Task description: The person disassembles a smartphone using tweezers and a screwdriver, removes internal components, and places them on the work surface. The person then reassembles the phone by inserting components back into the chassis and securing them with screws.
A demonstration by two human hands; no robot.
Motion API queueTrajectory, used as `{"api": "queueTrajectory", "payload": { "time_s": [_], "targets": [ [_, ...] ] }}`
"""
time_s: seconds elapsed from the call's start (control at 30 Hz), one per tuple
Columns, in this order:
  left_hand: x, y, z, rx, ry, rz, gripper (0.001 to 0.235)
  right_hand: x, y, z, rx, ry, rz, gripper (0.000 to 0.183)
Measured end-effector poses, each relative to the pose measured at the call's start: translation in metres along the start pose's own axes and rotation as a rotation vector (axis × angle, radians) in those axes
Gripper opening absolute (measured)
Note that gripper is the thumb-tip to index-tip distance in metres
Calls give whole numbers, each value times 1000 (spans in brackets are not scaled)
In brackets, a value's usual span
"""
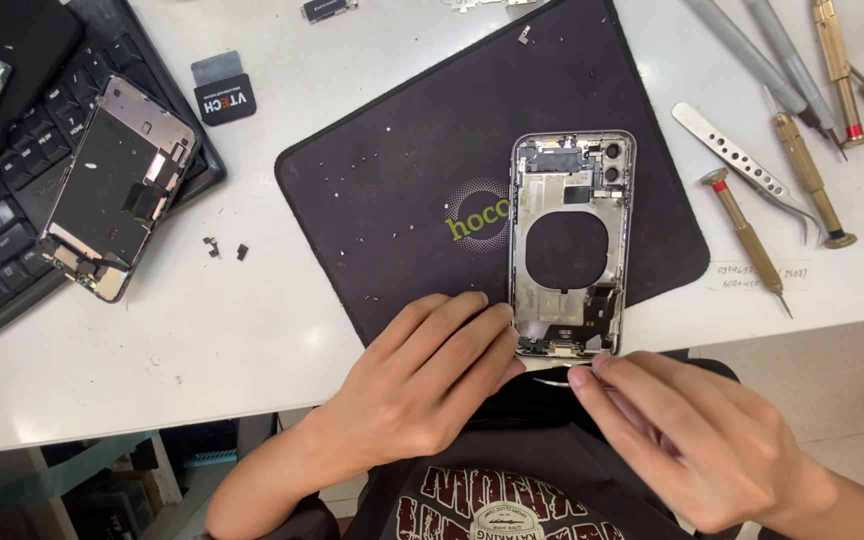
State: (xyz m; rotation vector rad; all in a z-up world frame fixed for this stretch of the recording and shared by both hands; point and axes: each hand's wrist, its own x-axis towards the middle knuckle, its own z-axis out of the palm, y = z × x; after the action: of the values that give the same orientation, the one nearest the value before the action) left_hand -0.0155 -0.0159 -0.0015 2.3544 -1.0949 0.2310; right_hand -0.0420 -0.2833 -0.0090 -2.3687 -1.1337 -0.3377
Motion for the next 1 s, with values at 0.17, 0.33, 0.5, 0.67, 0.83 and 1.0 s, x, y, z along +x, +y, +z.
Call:
{"api": "queueTrajectory", "payload": {
  "time_s": [0.17, 0.33, 0.5, 0.67, 0.83, 1.0],
  "targets": [
    [-6, -3, 2, -52, -5, -5, 23, 6, -4, 0, -67, -34, -66, 24],
    [-7, -5, 4, -88, -1, -26, 18, 11, -7, 2, -30, -99, -37, 27],
    [-8, -8, 0, -92, -11, -20, 20, 9, -7, 4, 0, -123, -5, 28],
    [-8, -8, 0, -108, -20, -27, 21, 4, -8, 5, 8, -115, 22, 27],
    [-9, -8, 2, -107, -20, -28, 21, 1, -8, 7, 7, -112, 27, 28],
    [-9, -7, 2, -108, -15, -33, 20, 0, -8, 8, 8, -120, 33, 29]
  ]
}}
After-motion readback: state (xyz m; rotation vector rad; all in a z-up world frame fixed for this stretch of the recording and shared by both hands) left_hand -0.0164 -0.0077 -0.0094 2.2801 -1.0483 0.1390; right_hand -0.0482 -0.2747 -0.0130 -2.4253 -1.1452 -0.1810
